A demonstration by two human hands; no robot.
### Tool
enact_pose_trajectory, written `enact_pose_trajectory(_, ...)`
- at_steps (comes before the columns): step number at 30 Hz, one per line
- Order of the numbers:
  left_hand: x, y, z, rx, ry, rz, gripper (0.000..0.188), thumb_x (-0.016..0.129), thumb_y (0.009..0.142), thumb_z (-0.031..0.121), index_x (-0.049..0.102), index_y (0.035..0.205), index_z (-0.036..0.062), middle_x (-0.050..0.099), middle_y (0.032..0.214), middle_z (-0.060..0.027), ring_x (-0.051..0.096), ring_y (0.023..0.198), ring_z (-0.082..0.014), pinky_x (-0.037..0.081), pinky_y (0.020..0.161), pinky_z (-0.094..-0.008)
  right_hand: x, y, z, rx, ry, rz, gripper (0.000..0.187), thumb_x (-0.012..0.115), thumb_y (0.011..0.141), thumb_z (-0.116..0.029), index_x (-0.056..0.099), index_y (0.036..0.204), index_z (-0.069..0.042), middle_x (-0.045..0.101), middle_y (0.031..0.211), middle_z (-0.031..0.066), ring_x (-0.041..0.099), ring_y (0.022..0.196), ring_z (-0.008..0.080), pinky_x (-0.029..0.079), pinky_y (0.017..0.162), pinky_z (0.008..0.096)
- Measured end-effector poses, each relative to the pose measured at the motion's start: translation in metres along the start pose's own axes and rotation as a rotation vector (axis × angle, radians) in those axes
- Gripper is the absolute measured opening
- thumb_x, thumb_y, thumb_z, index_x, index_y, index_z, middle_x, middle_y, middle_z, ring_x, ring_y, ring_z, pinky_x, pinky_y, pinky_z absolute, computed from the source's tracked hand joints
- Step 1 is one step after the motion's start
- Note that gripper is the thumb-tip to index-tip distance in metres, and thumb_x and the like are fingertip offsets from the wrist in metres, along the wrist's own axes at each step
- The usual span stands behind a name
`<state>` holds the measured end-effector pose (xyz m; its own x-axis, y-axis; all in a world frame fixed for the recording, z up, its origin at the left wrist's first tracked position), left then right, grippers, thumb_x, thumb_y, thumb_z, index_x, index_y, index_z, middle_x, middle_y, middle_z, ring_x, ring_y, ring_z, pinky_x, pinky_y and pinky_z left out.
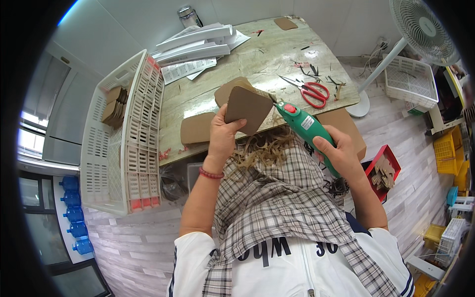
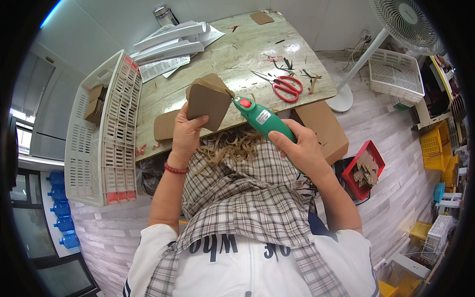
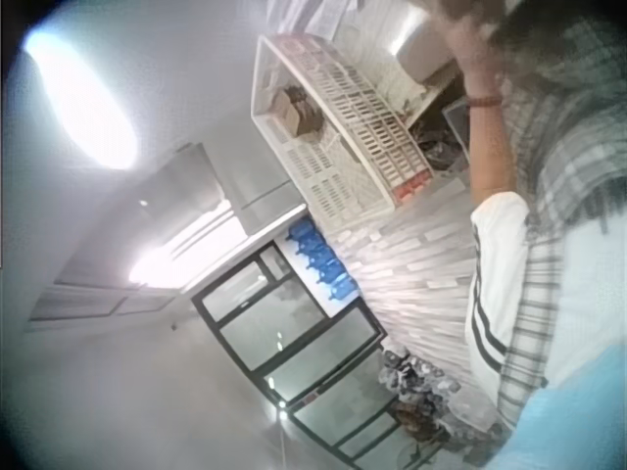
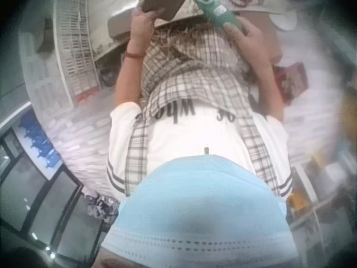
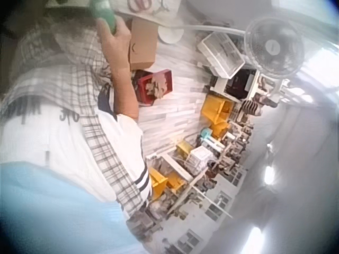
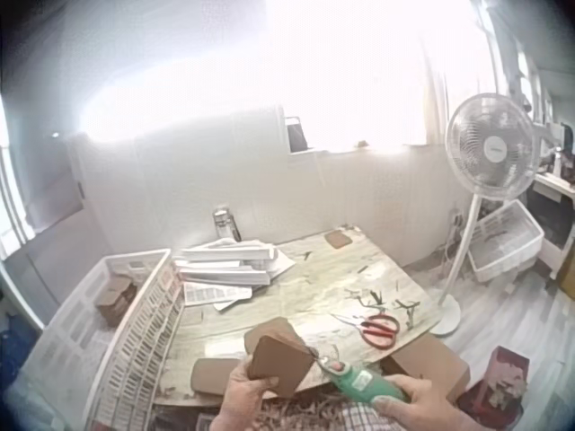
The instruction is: The person uses a green rotary tool to smooth the edges of small brown cardboard pieces. They handle the pieces one at a time, rotating them to access different edges, and place the finished pieces into a white plastic basket.
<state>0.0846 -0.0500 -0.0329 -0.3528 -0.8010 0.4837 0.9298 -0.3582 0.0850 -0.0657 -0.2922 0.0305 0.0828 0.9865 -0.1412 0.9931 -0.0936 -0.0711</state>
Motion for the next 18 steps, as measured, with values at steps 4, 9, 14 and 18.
enact_pose_trajectory(4,-0.011,-0.001,0.012,-0.098,0.134,-0.065,0.039,0.059,0.078,-0.015,0.063,0.113,0.0028,0.067,0.105,-0.0017,0.062,0.096,-0.0122,0.051,0.086,-0.0269,0.000,-0.006,0.006,0.042,-0.050,-0.004,0.035,0.067,0.090,-0.028,0.062,0.110,0.001,0.059,0.074,0.0001,0.054,0.061,0.0049,0.046,0.056,0.0211)
enact_pose_trajectory(9,-0.013,-0.007,0.011,-0.198,0.193,-0.107,0.044,0.061,0.076,-0.015,0.062,0.116,0.0019,0.066,0.106,-0.0024,0.062,0.095,-0.0118,0.050,0.085,-0.0255,0.003,-0.009,0.013,-0.002,-0.089,-0.023,0.038,0.068,0.089,-0.028,0.062,0.112,0.000,0.061,0.076,0.0017,0.055,0.064,0.0062,0.045,0.058,0.0224)
enact_pose_trajectory(14,-0.012,-0.017,0.001,-0.348,0.175,-0.127,0.045,0.062,0.074,-0.013,0.061,0.118,0.0015,0.066,0.105,-0.0020,0.061,0.093,-0.0107,0.049,0.083,-0.0252,0.012,-0.006,0.015,-0.031,-0.157,0.001,0.039,0.068,0.089,-0.029,0.061,0.114,0.001,0.062,0.078,0.0029,0.055,0.065,0.0071,0.045,0.060,0.0234)
enact_pose_trajectory(18,-0.006,-0.022,0.001,-0.409,0.188,-0.165,0.044,0.061,0.075,-0.010,0.060,0.117,0.0023,0.065,0.101,-0.0007,0.059,0.090,-0.0093,0.048,0.081,-0.0243,0.015,-0.002,0.013,0.012,-0.116,-0.012,0.040,0.067,0.090,-0.030,0.061,0.113,0.001,0.061,0.077,0.0025,0.054,0.064,0.0067,0.045,0.058,0.0231)
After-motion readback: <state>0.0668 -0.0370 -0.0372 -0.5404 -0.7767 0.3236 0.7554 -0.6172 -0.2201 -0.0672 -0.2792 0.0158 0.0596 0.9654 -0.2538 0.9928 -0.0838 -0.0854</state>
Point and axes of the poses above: each hand's wrist, its own y-axis towards the middle knuckle, its own x-axis out of the palm, z = x × y, the point moved 2 cm from there along y, towards the middle knuckle
